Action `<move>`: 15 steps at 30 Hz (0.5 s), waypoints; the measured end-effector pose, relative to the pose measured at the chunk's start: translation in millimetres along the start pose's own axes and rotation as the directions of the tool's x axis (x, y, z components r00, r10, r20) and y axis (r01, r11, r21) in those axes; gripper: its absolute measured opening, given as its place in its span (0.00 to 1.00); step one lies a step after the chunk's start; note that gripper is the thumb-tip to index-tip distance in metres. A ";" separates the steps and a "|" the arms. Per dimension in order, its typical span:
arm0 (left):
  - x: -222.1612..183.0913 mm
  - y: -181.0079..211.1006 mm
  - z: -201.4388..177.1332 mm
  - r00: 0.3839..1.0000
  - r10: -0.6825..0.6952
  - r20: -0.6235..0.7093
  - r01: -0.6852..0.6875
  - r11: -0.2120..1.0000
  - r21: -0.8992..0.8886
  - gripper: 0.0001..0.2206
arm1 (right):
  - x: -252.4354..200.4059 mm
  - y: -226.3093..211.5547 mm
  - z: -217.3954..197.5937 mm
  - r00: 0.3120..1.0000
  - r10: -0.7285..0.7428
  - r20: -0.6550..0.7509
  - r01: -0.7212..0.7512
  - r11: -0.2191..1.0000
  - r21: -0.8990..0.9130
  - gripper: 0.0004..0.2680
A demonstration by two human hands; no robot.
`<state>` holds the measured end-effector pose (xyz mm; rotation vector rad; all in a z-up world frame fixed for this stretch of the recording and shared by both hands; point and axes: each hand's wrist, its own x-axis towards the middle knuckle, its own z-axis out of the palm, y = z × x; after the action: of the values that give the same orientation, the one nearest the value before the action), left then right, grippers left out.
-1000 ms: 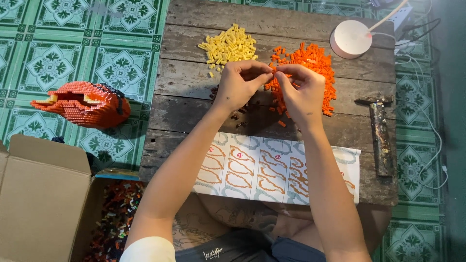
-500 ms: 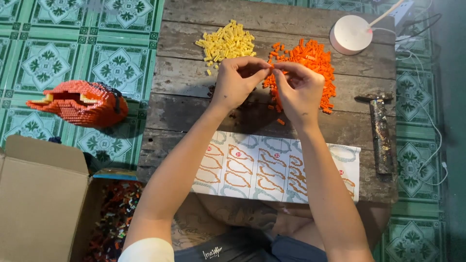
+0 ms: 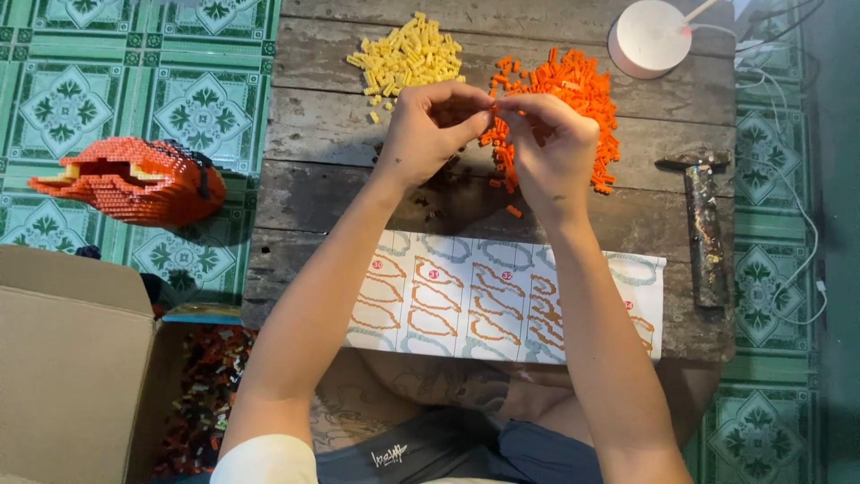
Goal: Assembling a 3D model using small interlocking plastic building blocks on a wooden table.
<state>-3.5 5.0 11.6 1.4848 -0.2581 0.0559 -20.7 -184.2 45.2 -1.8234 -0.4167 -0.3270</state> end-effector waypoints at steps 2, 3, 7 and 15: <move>-1.1 2.5 0.8 1.000 0.000 -0.011 0.000 1.000 0.011 0.08 | -0.5 -0.3 0.7 1.000 -0.011 0.002 0.011 1.000 0.006 0.08; -1.3 4.1 1.7 1.000 0.004 -0.020 -0.003 1.000 0.023 0.07 | -0.8 -0.7 0.4 1.000 -0.025 0.002 0.025 1.000 0.010 0.09; 0.8 -0.7 0.6 0.999 -0.041 -0.029 0.035 0.982 -0.186 0.09 | 2.8 7.1 -5.9 0.997 0.083 0.000 -0.081 0.971 0.223 0.08; -3.3 -7.5 17.4 0.920 0.346 0.184 -0.388 0.742 0.546 0.14 | 8.2 16.6 -21.4 0.976 0.107 -0.192 -0.048 0.956 0.289 0.04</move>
<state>-7.6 -12.4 4.7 2.0241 -0.6378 0.4376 -6.3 -208.1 40.5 -1.5037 -0.2323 -0.3776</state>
